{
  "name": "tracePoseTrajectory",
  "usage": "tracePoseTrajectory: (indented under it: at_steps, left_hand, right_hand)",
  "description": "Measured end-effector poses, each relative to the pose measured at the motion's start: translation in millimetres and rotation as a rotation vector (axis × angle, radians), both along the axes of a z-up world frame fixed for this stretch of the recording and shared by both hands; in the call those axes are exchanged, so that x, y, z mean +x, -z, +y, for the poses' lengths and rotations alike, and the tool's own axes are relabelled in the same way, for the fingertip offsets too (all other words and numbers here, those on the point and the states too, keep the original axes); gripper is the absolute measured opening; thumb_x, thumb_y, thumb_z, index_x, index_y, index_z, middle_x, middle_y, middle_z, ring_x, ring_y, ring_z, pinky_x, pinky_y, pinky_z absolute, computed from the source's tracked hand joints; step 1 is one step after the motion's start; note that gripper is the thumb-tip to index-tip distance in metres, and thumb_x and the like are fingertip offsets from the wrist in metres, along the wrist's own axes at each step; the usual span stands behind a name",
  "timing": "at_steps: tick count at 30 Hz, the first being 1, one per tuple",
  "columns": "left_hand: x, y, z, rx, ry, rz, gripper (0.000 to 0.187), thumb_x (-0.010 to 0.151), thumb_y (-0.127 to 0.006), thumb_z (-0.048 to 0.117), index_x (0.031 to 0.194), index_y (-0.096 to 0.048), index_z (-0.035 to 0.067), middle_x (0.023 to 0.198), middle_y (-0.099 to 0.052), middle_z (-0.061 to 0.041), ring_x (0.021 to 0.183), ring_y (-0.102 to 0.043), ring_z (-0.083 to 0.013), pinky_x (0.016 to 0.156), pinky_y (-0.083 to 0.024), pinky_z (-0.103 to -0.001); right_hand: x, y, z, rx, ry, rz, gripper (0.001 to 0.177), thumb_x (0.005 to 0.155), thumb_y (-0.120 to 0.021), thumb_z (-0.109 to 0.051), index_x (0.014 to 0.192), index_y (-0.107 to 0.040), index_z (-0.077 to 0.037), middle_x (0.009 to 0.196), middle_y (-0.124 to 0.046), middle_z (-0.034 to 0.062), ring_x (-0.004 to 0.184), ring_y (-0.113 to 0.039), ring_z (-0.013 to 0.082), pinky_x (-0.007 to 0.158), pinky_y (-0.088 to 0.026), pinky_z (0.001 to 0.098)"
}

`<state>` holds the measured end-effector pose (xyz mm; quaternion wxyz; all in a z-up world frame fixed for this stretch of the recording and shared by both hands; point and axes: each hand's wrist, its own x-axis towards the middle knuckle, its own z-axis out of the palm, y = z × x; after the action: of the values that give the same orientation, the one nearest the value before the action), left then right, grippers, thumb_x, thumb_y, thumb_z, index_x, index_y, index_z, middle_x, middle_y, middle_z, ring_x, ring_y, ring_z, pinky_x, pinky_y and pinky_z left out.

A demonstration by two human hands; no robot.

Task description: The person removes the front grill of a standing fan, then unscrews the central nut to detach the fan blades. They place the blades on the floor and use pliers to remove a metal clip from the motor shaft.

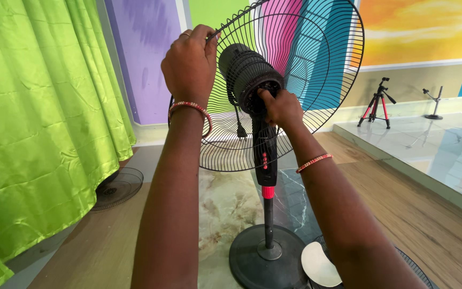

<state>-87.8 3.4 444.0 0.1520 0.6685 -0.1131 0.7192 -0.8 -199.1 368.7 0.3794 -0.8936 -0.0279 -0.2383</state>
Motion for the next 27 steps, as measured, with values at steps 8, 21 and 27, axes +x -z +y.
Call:
tracePoseTrajectory:
  at_steps: [8,21,27]
  left_hand:
    - [-6.5,4.9,-6.9,-0.020,-0.060,0.024,0.014,0.094,-0.072,0.030,0.097,-0.072,0.016,0.087,-0.073,-0.003,0.079,-0.072,-0.0274,0.061,-0.055,-0.042]
    - [-5.5,7.8,-6.1,-0.034,-0.050,0.022,0.013,0.095,-0.072,0.030,0.099,-0.071,0.018,0.089,-0.073,-0.002,0.080,-0.071,-0.0277,0.064,-0.055,-0.043]
    - [-1.5,8.1,-5.1,-0.006,-0.058,-0.012,0.013,0.096,-0.072,0.030,0.098,-0.071,0.017,0.088,-0.073,-0.002,0.081,-0.071,-0.0274,0.063,-0.055,-0.043]
  right_hand:
    - [-10.9,2.8,4.6,-0.455,0.257,-0.283,0.079,0.091,-0.049,-0.075,0.117,-0.064,-0.002,0.092,-0.074,0.0171,0.083,-0.075,0.0320,0.067,-0.058,0.0464]
    - [10.5,1.9,15.7,-0.957,0.341,-0.419,0.059,0.093,-0.063,-0.064,0.094,-0.075,-0.006,0.089,-0.073,0.0080,0.076,-0.075,0.0252,0.059,-0.059,0.0430]
    - [10.1,-4.2,12.8,-0.949,0.266,-0.448,0.050,0.092,-0.065,-0.056,0.084,-0.077,-0.008,0.085,-0.073,0.0085,0.077,-0.075,0.0235,0.059,-0.059,0.0385]
